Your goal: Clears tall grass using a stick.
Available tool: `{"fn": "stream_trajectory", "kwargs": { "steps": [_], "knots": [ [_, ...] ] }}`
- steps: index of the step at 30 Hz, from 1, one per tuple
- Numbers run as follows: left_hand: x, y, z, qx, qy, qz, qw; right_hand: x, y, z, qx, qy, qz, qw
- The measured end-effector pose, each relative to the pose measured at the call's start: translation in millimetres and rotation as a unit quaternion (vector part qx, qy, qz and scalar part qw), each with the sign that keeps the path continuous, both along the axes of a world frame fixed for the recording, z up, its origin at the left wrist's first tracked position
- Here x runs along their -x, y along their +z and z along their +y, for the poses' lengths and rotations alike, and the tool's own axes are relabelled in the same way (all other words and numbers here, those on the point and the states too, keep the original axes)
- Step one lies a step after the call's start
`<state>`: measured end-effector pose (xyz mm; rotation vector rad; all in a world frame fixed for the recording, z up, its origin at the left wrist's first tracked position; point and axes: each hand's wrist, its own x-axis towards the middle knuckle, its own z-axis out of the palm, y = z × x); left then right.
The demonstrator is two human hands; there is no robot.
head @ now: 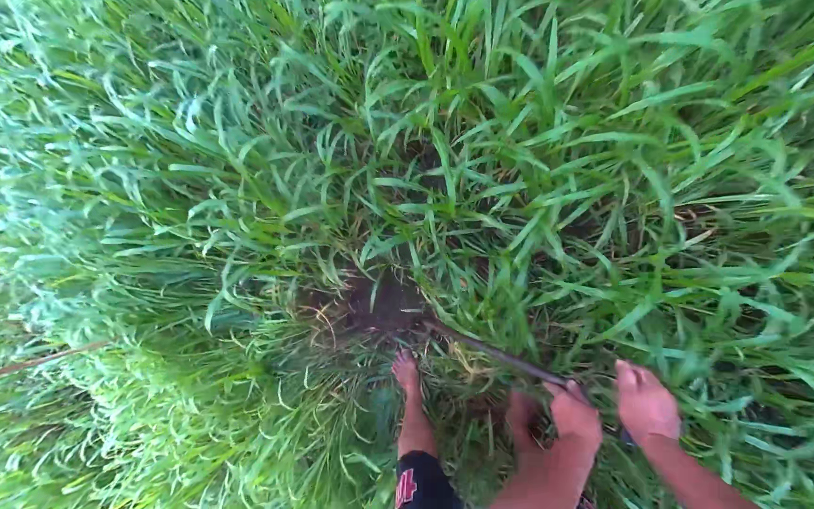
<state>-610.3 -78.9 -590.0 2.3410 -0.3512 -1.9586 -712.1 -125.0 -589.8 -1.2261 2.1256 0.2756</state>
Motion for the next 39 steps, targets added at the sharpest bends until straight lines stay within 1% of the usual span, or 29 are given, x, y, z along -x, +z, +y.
{"fn": "stream_trajectory", "kwargs": {
  "steps": [1,2,4,5,6,7,9,11,13,15,16,18,19,20,22,24,27,29,30,32,34,37,39],
  "knots": [
    [-14.9,-2.3,10.0,0.022,-0.06,0.045,0.997,13.7,-18.2,8.4,-0.021,-0.019,0.019,0.999],
    [-33.6,-6.0,23.8,0.057,-0.115,0.057,0.99,24.2,-35.9,18.5,-0.036,-0.055,0.033,0.997],
    [-69.6,-30.3,59.4,0.153,-0.183,0.009,0.971,34.0,-66.2,36.0,-0.026,-0.172,0.065,0.983],
    [-92.6,-40.1,70.2,0.188,-0.205,-0.003,0.96,31.4,-75.4,42.4,-0.018,-0.23,0.084,0.969],
    [-117.7,-47.8,76.0,0.215,-0.231,-0.002,0.949,24.7,-77.0,46.2,-0.01,-0.274,0.095,0.957],
    [-142.2,-55.5,77.3,0.243,-0.266,0.001,0.933,14.3,-68.9,46.7,0.001,-0.298,0.093,0.95],
    [-181.0,-73.0,68.1,0.307,-0.341,0.017,0.888,-9.2,-39.6,46.4,0.034,-0.306,0.049,0.95],
    [-210.0,-88.4,50.0,0.363,-0.411,0.047,0.835,-38.6,-1.8,49.3,0.067,-0.309,-0.024,0.948],
    [-235.2,-98.4,31.0,0.39,-0.475,0.088,0.784,-76.9,39.3,56.5,0.084,-0.314,-0.077,0.943],
    [-256.3,-103.9,9.1,0.372,-0.521,0.126,0.758,-121.2,79.6,63.2,0.09,-0.307,-0.1,0.942],
    [-264.7,-104.5,0.5,0.344,-0.551,0.134,0.748,-143.3,96.4,68.5,0.092,-0.303,-0.111,0.942],
    [-278.1,-96.8,-8.8,0.251,-0.616,0.149,0.732,-184.0,122.1,79.3,0.1,-0.29,-0.121,0.944],
    [-283.9,-89.7,-9.6,0.209,-0.628,0.16,0.732,-201.3,131.7,83.0,0.108,-0.284,-0.119,0.945],
    [-287.6,-82.7,-7.4,0.188,-0.625,0.165,0.739,-212.2,138.9,85.6,0.114,-0.274,-0.107,0.949],
    [-291.6,-72.8,3.2,0.184,-0.601,0.154,0.763,-221.2,148.3,88.6,0.126,-0.244,-0.086,0.958],
    [-285.5,-61.4,10.1,0.192,-0.589,0.136,0.773,-210.3,154.1,94.2,0.142,-0.21,-0.078,0.964],
    [-273.1,-31.2,19.3,0.226,-0.571,0.128,0.779,-185.8,177.0,101.7,0.149,-0.167,-0.044,0.974],
    [-280.1,-7.4,21.4,0.246,-0.556,0.127,0.784,-179.0,194.7,103.4,0.171,-0.142,-0.054,0.973],
    [-289.3,1.3,20.5,0.261,-0.547,0.116,0.787,-182.0,202.0,99.3,0.186,-0.116,-0.064,0.974],
    [-314.7,15.9,24.2,0.288,-0.523,0.083,0.798,-199.4,220.2,88.6,0.2,-0.041,-0.097,0.974],
    [-346.2,36.8,29.3,0.309,-0.491,0.053,0.813,-226.6,247.4,75.5,0.215,0.062,-0.144,0.964],
    [-393.4,78.2,43.8,0.331,-0.432,0.014,0.839,-278.3,298.8,61.6,0.237,0.234,-0.175,0.927],
    [-415.8,101.1,61.7,0.338,-0.392,-0.007,0.855,-305.5,327.6,60.8,0.234,0.314,-0.197,0.899]
  ]
}}
